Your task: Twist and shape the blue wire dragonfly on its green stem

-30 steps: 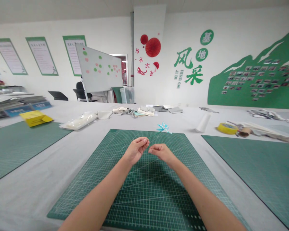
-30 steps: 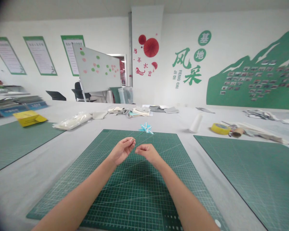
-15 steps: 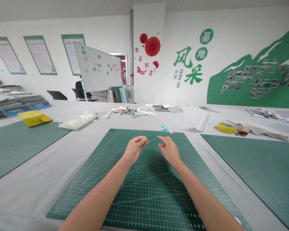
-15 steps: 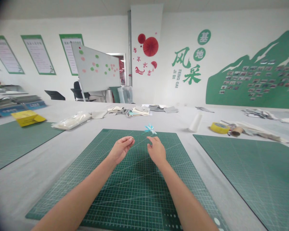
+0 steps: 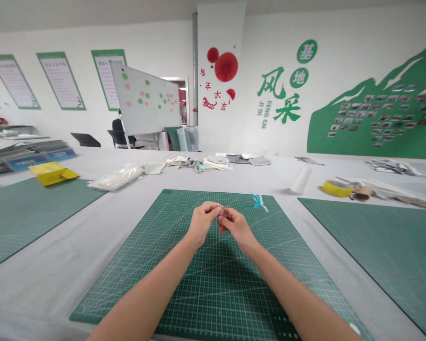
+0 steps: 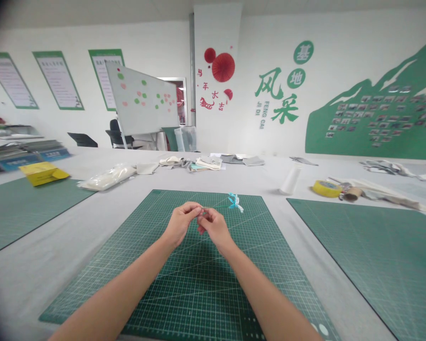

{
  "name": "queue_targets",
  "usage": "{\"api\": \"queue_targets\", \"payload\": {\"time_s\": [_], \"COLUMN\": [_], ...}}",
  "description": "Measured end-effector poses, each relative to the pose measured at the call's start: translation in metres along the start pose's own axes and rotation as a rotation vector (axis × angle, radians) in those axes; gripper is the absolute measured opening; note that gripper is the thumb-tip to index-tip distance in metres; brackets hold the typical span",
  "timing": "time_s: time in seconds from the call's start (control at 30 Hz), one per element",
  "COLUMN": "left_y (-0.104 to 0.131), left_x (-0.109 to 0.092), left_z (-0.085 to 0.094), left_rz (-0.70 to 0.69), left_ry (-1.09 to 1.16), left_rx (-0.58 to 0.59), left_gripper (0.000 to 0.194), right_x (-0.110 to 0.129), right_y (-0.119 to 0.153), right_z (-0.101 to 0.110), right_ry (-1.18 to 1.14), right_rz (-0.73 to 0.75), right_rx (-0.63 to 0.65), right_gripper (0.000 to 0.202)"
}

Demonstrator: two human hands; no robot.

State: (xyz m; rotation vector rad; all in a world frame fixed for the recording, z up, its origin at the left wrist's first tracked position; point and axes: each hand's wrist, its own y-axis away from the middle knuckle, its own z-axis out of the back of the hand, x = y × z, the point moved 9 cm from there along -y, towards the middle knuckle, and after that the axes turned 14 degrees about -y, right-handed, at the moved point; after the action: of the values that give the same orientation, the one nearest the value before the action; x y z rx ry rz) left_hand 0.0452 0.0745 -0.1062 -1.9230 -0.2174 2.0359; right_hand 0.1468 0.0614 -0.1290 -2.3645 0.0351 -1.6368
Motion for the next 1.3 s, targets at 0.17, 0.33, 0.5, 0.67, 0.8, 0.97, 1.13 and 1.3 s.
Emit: {"api": "queue_targets", "payload": {"time_s": [0.17,0.33,0.5,0.67,0.8,0.97,1.13,1.3], "left_y": [0.000,0.001,0.000,-0.004,-0.002,0.002,0.004,0.005], "left_x": [0.003,0.006,0.023,0.030,0.028,0.027,0.028,0.035], "left_z": [-0.002,-0.006,-0.008,-0.003,-0.012,-0.018,-0.017,-0.017], "left_rz": [0.051,0.132,0.302,0.299,0.280,0.267,0.247,0.258], "left_ry": [0.144,0.275,0.543,0.640,0.598,0.491,0.359,0.222], "left_rx": [0.016,0.046,0.042,-0.017,0.040,0.078,0.103,0.099], "left_gripper": [0.016,0.016,0.019,0.018,0.017,0.019,0.023,0.026], "right_x": [-0.002,-0.011,-0.021,-0.013,-0.006,-0.005,0.000,0.023], "right_y": [0.001,0.002,0.006,0.006,0.003,0.005,0.005,0.002], "right_z": [-0.001,0.002,-0.004,-0.004,0.005,-0.003,0.000,0.014], "right_ry": [0.028,0.003,-0.123,-0.497,-0.601,-0.691,-0.539,0.250], "right_rz": [-0.002,-0.074,-0.242,-0.256,-0.169,-0.169,-0.132,0.087], "right_rx": [0.020,0.020,0.075,0.045,-0.059,-0.063,-0.066,-0.107], "right_gripper": [0.021,0.027,0.023,0.018,0.028,0.033,0.032,0.024]}}
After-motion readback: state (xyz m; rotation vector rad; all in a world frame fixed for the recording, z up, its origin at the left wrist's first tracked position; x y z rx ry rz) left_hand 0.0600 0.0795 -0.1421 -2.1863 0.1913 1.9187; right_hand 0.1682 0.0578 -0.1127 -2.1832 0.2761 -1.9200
